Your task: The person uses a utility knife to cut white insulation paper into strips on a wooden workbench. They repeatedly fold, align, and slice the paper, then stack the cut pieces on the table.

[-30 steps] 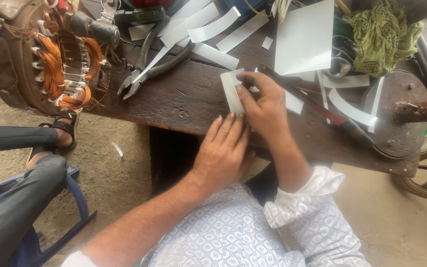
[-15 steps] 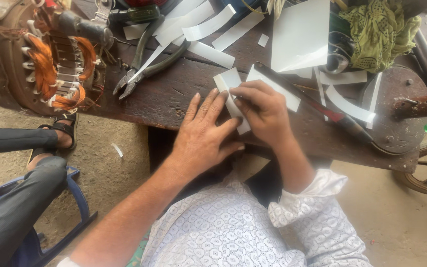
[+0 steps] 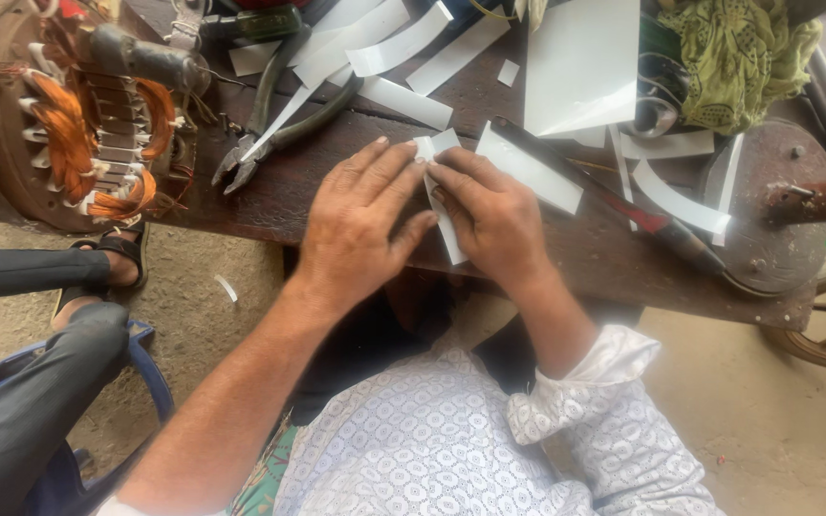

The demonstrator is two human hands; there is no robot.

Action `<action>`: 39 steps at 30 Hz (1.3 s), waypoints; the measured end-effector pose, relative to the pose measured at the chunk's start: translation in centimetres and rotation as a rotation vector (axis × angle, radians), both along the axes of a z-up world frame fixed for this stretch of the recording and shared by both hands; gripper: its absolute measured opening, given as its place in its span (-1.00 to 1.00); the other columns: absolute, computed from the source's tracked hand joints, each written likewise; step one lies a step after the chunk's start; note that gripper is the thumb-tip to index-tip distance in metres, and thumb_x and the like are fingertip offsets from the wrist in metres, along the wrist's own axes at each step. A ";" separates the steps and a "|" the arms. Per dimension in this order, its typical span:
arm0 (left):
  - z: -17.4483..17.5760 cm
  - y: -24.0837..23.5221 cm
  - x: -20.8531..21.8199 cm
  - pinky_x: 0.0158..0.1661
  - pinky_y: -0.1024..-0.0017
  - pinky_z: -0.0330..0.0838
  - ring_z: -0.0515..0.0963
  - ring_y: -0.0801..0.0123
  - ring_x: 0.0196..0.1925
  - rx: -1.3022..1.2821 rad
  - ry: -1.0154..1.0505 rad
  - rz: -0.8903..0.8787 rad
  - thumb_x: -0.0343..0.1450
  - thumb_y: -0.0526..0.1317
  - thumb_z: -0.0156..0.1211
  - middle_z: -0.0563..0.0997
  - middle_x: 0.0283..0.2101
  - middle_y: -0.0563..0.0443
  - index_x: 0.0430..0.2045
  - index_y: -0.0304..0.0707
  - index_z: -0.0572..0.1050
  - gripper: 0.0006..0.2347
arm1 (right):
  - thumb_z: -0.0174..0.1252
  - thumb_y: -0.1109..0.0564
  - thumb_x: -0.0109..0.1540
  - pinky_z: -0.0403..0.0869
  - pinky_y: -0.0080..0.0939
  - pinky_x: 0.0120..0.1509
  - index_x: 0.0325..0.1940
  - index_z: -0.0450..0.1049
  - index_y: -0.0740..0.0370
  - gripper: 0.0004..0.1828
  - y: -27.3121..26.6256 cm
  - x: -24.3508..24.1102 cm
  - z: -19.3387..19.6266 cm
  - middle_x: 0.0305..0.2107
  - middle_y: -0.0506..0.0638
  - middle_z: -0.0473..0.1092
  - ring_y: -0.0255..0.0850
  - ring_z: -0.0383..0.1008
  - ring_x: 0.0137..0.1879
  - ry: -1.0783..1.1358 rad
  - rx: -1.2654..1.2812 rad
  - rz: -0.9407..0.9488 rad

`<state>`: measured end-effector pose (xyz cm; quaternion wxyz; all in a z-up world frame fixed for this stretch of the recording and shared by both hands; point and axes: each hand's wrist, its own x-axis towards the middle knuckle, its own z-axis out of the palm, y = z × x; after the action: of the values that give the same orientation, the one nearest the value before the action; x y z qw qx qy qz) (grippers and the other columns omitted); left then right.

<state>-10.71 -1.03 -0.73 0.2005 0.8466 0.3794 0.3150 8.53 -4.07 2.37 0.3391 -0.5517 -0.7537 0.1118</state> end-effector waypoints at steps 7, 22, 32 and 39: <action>0.3 -0.8 1.6 0.35 -0.07 0.22 0.42 -0.03 0.38 0.113 0.182 0.099 0.46 -0.02 0.31 0.57 0.23 -0.04 -0.01 -0.31 0.61 -0.64 | 0.22 0.33 0.25 0.59 -0.11 0.11 0.09 0.57 0.30 -0.70 0.2 0.2 0.1 0.07 0.14 0.51 0.05 0.62 0.05 -0.092 0.012 0.011; 0.4 -1.1 1.7 0.37 -0.13 0.14 0.38 -0.03 0.38 0.029 0.133 0.109 0.43 0.02 0.33 0.58 0.19 -0.08 -0.02 -0.29 0.61 -0.62 | 0.24 0.21 0.28 0.56 -0.19 -0.08 0.17 0.57 0.30 -0.64 1.6 1.0 0.8 0.18 0.07 0.48 -0.12 0.60 -0.10 -0.358 0.001 0.116; 0.5 -0.9 1.7 0.37 -0.13 0.13 0.36 -0.03 0.39 -0.006 0.142 0.103 0.43 0.03 0.33 0.55 0.22 -0.08 0.01 -0.29 0.59 -0.59 | 0.23 0.20 0.30 0.57 -0.18 0.00 0.14 0.59 0.28 -0.69 1.9 1.3 0.9 0.16 0.07 0.49 -0.09 0.61 -0.03 -0.344 -0.017 0.146; 0.6 -0.6 1.7 0.37 -0.12 0.13 0.36 -0.05 0.39 -0.008 0.142 0.097 0.44 0.05 0.33 0.55 0.21 -0.12 0.02 -0.28 0.59 -0.59 | 0.25 0.22 0.29 0.58 -0.17 0.08 0.12 0.58 0.29 -0.69 2.2 1.2 1.0 0.15 0.09 0.49 -0.07 0.61 0.05 -0.340 -0.033 0.142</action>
<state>-9.03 -1.67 -0.08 0.1608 0.8466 0.4345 0.2618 9.72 -1.85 3.41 0.1889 -0.5136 -0.8353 0.0530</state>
